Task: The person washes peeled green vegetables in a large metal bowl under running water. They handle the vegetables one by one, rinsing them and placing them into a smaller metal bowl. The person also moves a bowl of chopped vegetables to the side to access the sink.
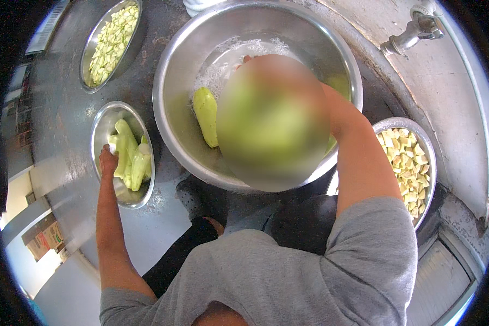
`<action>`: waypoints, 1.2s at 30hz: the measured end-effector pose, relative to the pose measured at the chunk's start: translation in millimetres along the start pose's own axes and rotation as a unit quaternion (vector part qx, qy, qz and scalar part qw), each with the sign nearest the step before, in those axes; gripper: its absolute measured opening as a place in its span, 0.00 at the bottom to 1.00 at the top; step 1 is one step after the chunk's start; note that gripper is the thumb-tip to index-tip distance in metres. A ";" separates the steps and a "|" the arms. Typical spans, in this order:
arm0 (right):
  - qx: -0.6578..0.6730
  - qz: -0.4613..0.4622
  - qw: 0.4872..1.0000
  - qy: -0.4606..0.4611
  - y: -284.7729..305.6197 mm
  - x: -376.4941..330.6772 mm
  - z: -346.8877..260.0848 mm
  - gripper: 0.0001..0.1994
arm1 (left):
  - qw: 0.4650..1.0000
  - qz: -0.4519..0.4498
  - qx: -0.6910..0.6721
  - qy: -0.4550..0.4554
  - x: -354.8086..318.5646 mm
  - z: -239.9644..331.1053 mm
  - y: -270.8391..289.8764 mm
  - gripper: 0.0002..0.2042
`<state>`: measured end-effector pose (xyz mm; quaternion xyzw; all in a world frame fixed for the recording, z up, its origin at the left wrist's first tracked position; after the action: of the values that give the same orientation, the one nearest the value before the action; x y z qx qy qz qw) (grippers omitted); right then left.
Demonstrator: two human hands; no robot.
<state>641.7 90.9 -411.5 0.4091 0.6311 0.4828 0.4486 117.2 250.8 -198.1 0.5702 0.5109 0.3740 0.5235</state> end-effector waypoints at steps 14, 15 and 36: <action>0.850 0.079 0.470 -0.225 36.5 31.3 59.3 0.17 | 0.980 -0.018 -0.197 0.033 -81.3 345.5 -45.9 0.48; 0.857 0.046 0.468 -0.209 55.1 32.3 47.0 0.17 | 0.976 -0.033 -0.215 0.012 -76.6 344.7 -50.3 0.48; 0.889 0.024 0.443 -0.112 155.3 1.4 -20.5 0.19 | 0.278 -0.309 -0.901 0.126 -14.2 365.7 -49.8 0.30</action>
<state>634.6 118.2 -257.5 0.6490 0.6489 -0.3827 -0.1061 456.4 155.0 -308.3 -0.5183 0.0473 0.4741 0.7102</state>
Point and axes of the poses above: each hand's wrist, its own x-axis towards the middle knuckle, its own y-axis out of the back of the hand, z = x × y, the point moved 8 cm from there along x, towards the middle knuckle
